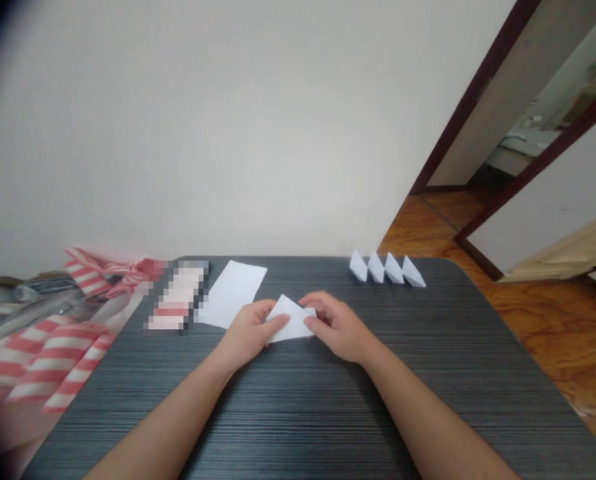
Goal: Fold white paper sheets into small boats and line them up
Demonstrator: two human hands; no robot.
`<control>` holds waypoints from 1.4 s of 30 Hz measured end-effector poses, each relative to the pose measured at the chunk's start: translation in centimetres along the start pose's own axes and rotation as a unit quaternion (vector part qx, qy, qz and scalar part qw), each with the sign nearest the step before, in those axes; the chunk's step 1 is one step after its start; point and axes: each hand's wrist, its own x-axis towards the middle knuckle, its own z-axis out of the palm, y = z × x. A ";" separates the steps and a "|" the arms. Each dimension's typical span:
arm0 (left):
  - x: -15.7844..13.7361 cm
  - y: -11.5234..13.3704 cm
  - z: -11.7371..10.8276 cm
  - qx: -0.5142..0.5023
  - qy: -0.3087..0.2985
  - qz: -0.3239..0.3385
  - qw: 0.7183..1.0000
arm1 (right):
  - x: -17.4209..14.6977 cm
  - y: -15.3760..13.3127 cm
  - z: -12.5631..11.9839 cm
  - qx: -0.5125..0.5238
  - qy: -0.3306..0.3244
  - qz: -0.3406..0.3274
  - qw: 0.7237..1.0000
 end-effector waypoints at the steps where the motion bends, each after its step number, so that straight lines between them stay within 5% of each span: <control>1: 0.0 -0.1 0.0 -0.009 0.003 -0.003 1.000 | -0.1 -0.2 -0.2 0.004 -0.018 -0.015 1.000; 6: 0.1 -0.4 0.1 -0.042 0.009 -0.021 0.999 | -0.1 -1.6 -1.0 -0.044 -0.096 -0.087 0.991; 13: 0.1 -0.4 0.1 -0.054 0.006 -0.024 0.998 | 0.5 -1.2 -0.9 -0.104 -0.099 -0.145 0.979; 42: -0.5 0.4 0.2 -0.005 -0.013 0.022 1.000 | 0.9 -0.5 -0.8 -0.057 -0.002 -0.029 0.998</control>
